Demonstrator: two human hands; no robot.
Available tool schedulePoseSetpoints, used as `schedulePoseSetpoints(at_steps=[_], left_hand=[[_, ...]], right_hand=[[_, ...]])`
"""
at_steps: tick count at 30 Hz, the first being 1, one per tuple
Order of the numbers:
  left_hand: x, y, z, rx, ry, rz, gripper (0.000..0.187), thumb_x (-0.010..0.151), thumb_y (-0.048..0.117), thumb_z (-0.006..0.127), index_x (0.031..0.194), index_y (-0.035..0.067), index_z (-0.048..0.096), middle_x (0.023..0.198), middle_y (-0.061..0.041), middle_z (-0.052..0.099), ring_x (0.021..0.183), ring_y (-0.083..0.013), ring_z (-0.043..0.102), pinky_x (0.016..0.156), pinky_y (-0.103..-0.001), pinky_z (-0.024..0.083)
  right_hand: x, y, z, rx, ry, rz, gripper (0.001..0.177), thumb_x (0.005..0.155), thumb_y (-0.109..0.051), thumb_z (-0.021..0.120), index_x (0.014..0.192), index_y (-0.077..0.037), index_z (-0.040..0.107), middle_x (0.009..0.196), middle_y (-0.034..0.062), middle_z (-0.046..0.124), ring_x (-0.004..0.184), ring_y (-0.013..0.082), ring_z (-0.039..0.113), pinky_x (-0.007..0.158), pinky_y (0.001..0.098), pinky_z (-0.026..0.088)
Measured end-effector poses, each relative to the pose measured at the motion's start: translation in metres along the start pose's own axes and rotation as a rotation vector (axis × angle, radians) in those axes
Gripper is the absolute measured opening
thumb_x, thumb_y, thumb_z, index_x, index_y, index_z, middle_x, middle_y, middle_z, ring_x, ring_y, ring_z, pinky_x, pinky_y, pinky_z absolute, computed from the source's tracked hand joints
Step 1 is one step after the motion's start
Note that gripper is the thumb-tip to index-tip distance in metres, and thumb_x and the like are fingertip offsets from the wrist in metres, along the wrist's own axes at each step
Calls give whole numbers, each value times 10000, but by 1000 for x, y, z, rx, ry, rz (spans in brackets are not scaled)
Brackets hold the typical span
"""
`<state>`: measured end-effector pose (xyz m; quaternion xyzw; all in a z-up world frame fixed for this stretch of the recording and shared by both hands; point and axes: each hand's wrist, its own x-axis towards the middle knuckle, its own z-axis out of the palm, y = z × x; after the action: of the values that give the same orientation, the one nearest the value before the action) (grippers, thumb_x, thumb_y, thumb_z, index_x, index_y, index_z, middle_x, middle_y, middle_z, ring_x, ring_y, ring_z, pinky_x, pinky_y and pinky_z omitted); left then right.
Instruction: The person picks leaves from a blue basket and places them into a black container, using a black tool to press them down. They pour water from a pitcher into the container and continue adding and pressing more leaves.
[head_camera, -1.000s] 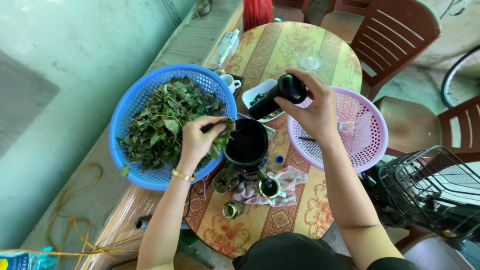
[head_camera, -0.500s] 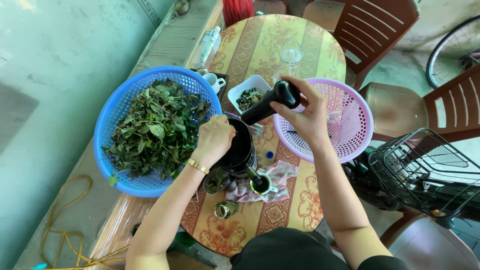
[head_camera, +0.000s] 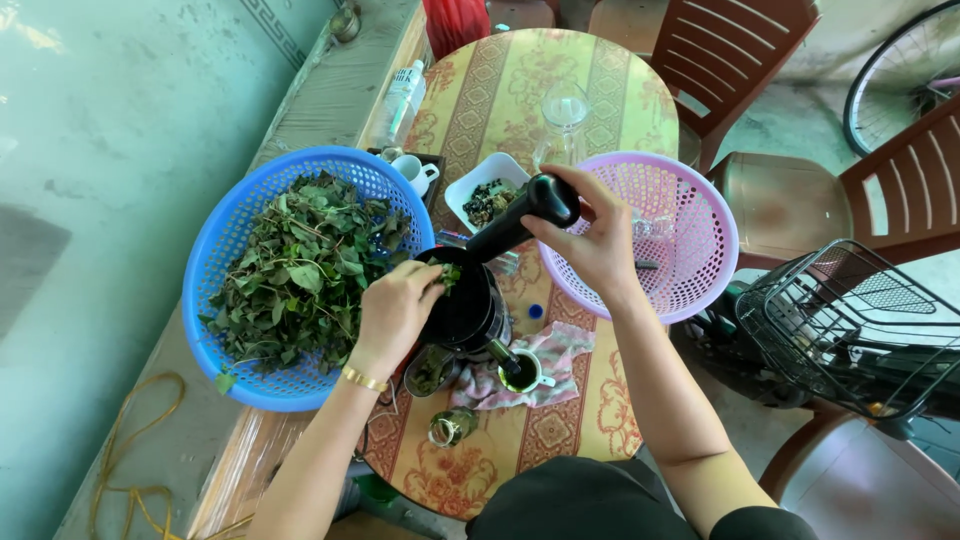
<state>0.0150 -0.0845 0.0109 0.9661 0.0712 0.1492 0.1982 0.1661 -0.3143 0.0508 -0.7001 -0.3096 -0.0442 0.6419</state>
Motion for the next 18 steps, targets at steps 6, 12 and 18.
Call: schedulePoseSetpoints(at_steps=[6, 12, 18], left_hand=[[19, -9, 34, 121, 56, 117, 99, 801, 66, 776, 898, 86, 775, 1038, -80, 606, 908, -292, 708, 759, -412, 571], [15, 6, -6, -78, -47, -36, 492, 738, 125, 841, 1150, -20, 615, 1176, -164, 528, 793, -338, 672, 704, -408, 571], [-11, 8, -27, -44, 70, 31, 313, 764, 151, 860, 1022, 80, 696, 1114, -112, 663, 782, -276, 718, 654, -396, 561]], right_hand=[[0, -4, 7, 18, -22, -30, 567, 800, -24, 863, 1329, -35, 659, 1172, 61, 715, 1108, 127, 682, 1004, 315, 569], [-3, -7, -1, -61, -25, -12, 569, 783, -33, 871, 1316, -41, 670, 1116, 48, 735, 1042, 111, 693, 955, 295, 571], [-4, -6, 4, -36, -16, -19, 563, 788, -33, 867, 1316, -37, 672, 1152, 52, 729, 1071, 114, 687, 973, 301, 569]])
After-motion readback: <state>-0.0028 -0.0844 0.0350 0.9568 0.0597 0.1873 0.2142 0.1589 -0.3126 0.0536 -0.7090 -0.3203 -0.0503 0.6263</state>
